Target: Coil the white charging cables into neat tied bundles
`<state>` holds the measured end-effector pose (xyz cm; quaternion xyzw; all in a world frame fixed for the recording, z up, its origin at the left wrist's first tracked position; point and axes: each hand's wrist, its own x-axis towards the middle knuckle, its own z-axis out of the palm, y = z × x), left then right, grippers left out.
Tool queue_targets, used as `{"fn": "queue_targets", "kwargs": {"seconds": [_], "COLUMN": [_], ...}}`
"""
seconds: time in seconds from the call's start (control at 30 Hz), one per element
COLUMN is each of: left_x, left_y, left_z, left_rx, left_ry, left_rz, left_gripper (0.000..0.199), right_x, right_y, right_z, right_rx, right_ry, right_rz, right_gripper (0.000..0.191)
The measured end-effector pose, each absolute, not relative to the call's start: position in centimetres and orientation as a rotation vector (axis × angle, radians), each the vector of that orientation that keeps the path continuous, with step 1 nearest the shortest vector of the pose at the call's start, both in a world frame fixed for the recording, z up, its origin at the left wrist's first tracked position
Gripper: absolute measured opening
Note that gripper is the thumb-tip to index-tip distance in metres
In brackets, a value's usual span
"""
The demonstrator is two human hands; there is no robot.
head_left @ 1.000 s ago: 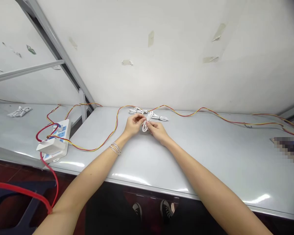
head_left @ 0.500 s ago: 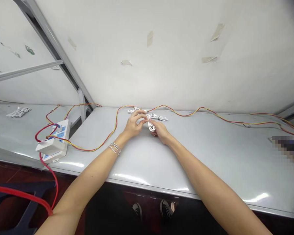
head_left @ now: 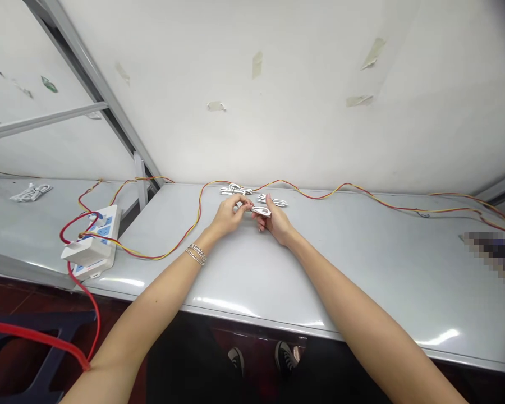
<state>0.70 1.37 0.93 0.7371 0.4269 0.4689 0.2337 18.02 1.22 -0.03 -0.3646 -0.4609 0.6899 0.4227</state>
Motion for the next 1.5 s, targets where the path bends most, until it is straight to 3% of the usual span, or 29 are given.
{"fn": "queue_targets", "kwargs": {"seconds": [0.3,0.6,0.8,1.03,1.27,1.5], "left_x": [0.9,0.9,1.2,1.5,1.3,0.8], "left_y": [1.3,1.6,2.0,1.6,1.7,2.5], "left_z": [1.2,0.3,-0.4,-0.1,0.1,-0.5], "left_rx": [1.915,1.790,1.629,1.534,1.371,1.316], "left_ry": [1.227,1.094,1.048,1.047,1.022,1.185], "left_rz": [1.315,1.292,1.298,1.134,1.151,1.281], "left_gripper": [0.010,0.018,0.031,0.051,0.047,0.040], "right_x": [17.8,17.7,17.6,17.6,17.4,17.4], "right_y": [0.9,1.7,1.7,1.8,1.2,1.6], "right_z": [0.6,-0.7,-0.5,-0.7,-0.7,-1.2], "right_rx": [-0.922,-0.993,-0.986,-0.963,-1.034,-1.064], "right_ry": [-1.049,-1.041,-1.005,-1.067,-1.282,-1.185], "right_rz": [1.655,1.595,1.619,1.610,1.448,1.230], "right_gripper": [0.065,0.052,0.043,0.044,0.057,0.046]}}
